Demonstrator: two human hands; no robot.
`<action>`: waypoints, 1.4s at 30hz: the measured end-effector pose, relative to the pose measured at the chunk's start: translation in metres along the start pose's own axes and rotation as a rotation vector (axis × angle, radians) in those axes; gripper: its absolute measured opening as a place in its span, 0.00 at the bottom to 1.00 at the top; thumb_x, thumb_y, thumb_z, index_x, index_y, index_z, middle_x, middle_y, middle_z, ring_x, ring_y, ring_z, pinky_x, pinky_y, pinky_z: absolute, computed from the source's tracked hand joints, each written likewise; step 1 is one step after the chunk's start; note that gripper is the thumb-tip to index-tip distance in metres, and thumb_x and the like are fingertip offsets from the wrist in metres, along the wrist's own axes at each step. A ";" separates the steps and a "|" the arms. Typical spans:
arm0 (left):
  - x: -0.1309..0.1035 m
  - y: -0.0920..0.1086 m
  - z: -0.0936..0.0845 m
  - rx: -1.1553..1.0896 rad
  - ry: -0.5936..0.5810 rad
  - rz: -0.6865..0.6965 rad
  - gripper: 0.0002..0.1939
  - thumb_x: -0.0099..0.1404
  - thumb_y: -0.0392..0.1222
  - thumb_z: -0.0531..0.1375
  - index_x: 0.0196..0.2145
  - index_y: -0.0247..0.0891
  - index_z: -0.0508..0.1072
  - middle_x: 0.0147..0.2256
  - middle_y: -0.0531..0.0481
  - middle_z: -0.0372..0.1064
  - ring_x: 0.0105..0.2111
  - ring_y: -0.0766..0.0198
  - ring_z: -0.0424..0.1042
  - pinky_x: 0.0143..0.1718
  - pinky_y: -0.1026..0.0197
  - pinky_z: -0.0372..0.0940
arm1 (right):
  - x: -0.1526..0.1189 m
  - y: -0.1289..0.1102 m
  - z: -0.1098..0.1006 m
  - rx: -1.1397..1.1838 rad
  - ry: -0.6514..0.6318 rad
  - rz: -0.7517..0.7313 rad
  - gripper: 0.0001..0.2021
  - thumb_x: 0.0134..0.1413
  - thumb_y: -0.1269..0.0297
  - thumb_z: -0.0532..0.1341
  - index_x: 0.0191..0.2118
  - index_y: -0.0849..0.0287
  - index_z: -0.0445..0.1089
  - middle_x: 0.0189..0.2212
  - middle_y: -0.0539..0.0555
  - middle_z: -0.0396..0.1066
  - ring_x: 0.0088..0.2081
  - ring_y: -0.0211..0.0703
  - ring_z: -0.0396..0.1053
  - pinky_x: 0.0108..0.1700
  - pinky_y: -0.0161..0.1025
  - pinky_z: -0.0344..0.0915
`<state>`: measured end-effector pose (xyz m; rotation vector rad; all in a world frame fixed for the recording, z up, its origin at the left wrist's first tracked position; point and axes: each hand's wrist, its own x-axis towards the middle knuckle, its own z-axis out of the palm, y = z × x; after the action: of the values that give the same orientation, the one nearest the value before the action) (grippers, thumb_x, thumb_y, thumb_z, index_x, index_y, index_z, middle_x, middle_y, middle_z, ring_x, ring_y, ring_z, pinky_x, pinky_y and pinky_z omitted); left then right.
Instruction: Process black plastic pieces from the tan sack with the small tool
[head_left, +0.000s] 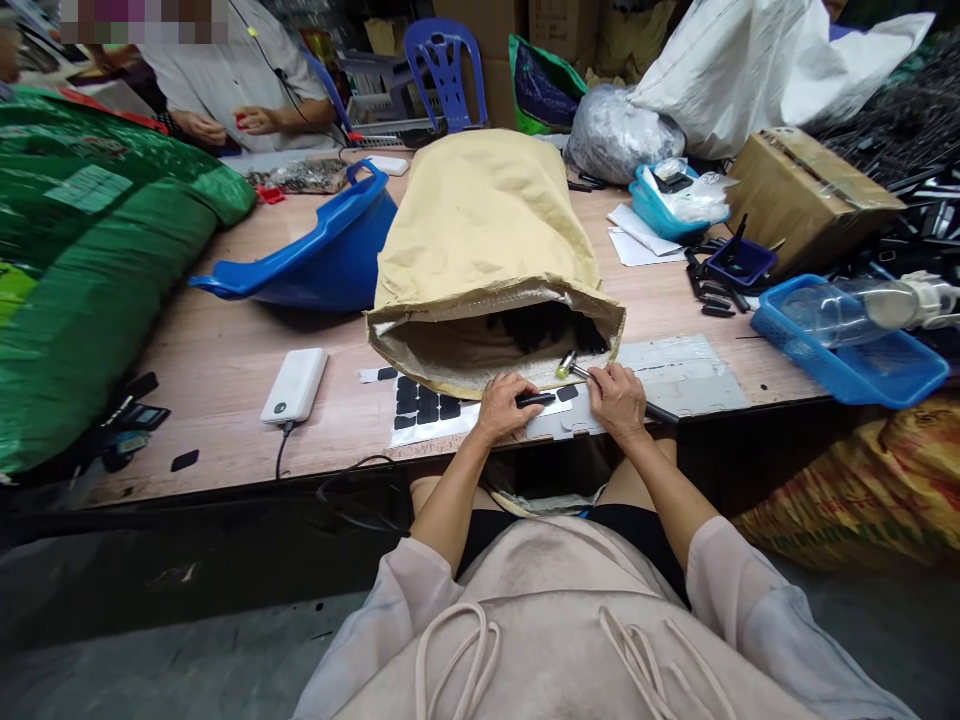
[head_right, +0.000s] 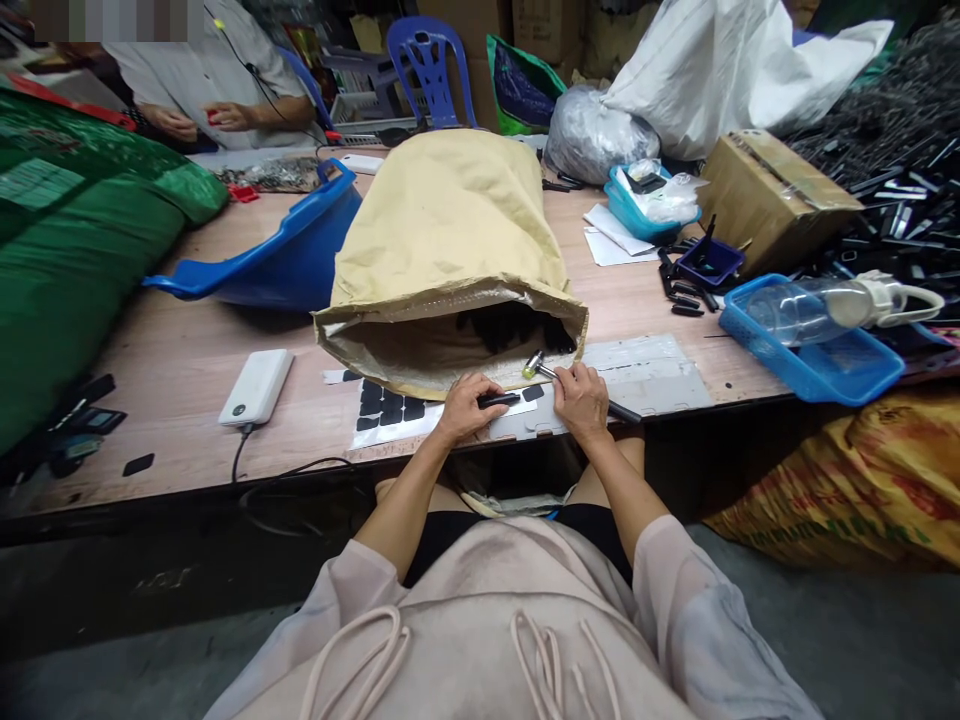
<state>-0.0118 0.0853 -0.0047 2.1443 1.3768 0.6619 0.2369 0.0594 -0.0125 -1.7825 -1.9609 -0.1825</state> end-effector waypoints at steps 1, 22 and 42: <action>0.000 -0.001 0.000 -0.001 -0.003 0.002 0.08 0.59 0.43 0.71 0.38 0.43 0.81 0.39 0.50 0.75 0.45 0.53 0.70 0.51 0.53 0.63 | 0.000 0.000 0.000 -0.001 -0.002 0.003 0.12 0.67 0.63 0.57 0.47 0.55 0.77 0.39 0.58 0.70 0.42 0.50 0.61 0.44 0.44 0.55; -0.103 0.016 0.084 -0.015 -0.622 -0.175 0.15 0.73 0.45 0.57 0.54 0.46 0.77 0.51 0.45 0.79 0.52 0.52 0.78 0.51 0.55 0.71 | 0.001 -0.003 -0.002 -0.018 -0.050 0.037 0.12 0.67 0.62 0.57 0.47 0.55 0.77 0.41 0.59 0.70 0.44 0.52 0.61 0.44 0.44 0.55; 0.111 0.055 0.014 -0.095 0.177 -0.452 0.10 0.63 0.41 0.64 0.37 0.34 0.83 0.37 0.35 0.81 0.41 0.47 0.80 0.41 0.55 0.68 | -0.001 -0.007 0.000 -0.019 -0.009 0.028 0.09 0.65 0.63 0.59 0.45 0.55 0.77 0.41 0.58 0.72 0.44 0.51 0.62 0.45 0.44 0.56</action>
<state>0.0751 0.1655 0.0343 1.6476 1.8060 0.7265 0.2304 0.0580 -0.0113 -1.8249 -1.9458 -0.1850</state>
